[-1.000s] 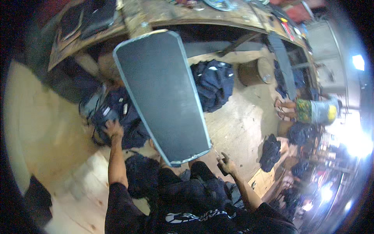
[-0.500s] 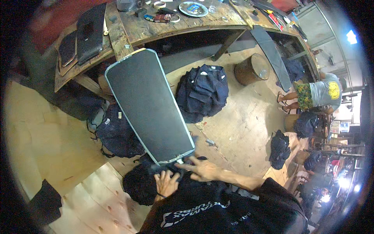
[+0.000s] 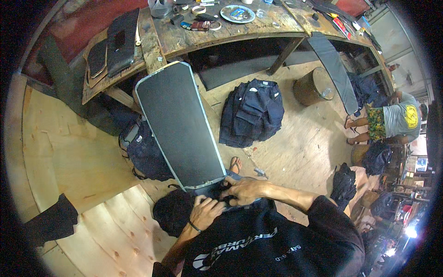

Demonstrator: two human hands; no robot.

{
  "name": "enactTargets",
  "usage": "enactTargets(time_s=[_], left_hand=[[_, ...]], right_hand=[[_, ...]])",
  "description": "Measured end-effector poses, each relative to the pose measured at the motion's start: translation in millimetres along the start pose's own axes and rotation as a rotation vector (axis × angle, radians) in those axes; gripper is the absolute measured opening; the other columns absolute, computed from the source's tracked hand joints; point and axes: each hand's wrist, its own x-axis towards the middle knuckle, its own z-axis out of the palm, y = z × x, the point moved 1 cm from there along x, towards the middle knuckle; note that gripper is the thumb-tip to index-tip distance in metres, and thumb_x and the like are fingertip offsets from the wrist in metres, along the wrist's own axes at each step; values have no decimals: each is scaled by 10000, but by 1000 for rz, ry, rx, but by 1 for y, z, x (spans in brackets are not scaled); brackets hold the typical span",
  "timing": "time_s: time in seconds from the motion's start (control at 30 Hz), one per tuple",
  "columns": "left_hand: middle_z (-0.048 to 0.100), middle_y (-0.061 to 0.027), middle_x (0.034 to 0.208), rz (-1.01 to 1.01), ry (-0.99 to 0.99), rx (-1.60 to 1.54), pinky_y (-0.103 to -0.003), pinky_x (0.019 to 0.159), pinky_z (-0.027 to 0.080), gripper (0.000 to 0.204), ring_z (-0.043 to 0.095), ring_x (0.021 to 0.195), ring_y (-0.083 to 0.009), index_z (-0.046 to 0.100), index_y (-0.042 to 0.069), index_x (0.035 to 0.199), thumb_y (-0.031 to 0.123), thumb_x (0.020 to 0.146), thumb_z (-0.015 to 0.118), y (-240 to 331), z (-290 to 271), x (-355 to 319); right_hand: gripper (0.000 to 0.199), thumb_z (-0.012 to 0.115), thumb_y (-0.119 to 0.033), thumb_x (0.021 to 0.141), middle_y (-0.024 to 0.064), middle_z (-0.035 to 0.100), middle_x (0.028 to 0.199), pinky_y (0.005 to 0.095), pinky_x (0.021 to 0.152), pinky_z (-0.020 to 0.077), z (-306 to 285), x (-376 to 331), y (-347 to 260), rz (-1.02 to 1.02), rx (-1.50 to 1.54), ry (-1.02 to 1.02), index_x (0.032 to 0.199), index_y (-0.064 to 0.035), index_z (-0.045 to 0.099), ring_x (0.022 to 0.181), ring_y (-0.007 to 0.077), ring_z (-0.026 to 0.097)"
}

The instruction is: The person repeatedly rubs a dark pair of shorts with a small blue sponge on a small board. The person turns the shorts over and continues rubbing different areas, including the waistband and legs, without visible dirt removal.

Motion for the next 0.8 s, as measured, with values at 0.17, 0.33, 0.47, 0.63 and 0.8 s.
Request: enactTargets(time_s=[0.17,0.33,0.47,0.63,0.8], left_hand=[[673,-47,840,4,-48,38,-390,597,609,318,723,726,-241,753,145,1187,362,958,782,-22,8,-10],[613,-79,760,-48,359,205,-427,567,540,462,656,652,-272,666,94,815,518,919,817,-118,-38,-10],[635,-131,815,-95,529,288,-449,601,552,526,677,710,-333,690,38,896,553,943,787,-210,-111,83],[649,-132,1305,-241,544,161,-536,1046,483,385,590,1285,-344,713,92,1231,378,979,771,-176,-111,135],[300,-147,1771,-199,185,177,-689,1315,106,892,242,1649,-352,364,163,1696,632,987,634,-148,-62,128]], right_hand=[[579,626,-477,1038,246,422,1648,531,1146,508,6,8,12,168,-160,-111,1567,-247,580,1392,445,582],[577,688,-481,1005,366,511,1519,540,920,635,-40,31,18,223,-282,425,1514,-218,623,1183,502,707],[412,701,-402,1002,381,563,1431,590,771,650,-127,69,17,293,-235,855,1345,-174,705,915,530,757],[588,690,-508,1007,359,623,1367,582,865,629,-183,81,12,306,-256,1298,1406,-78,647,1011,517,747],[893,677,-801,910,361,756,1093,561,950,585,-129,71,33,605,45,482,1018,79,788,1049,502,753]])
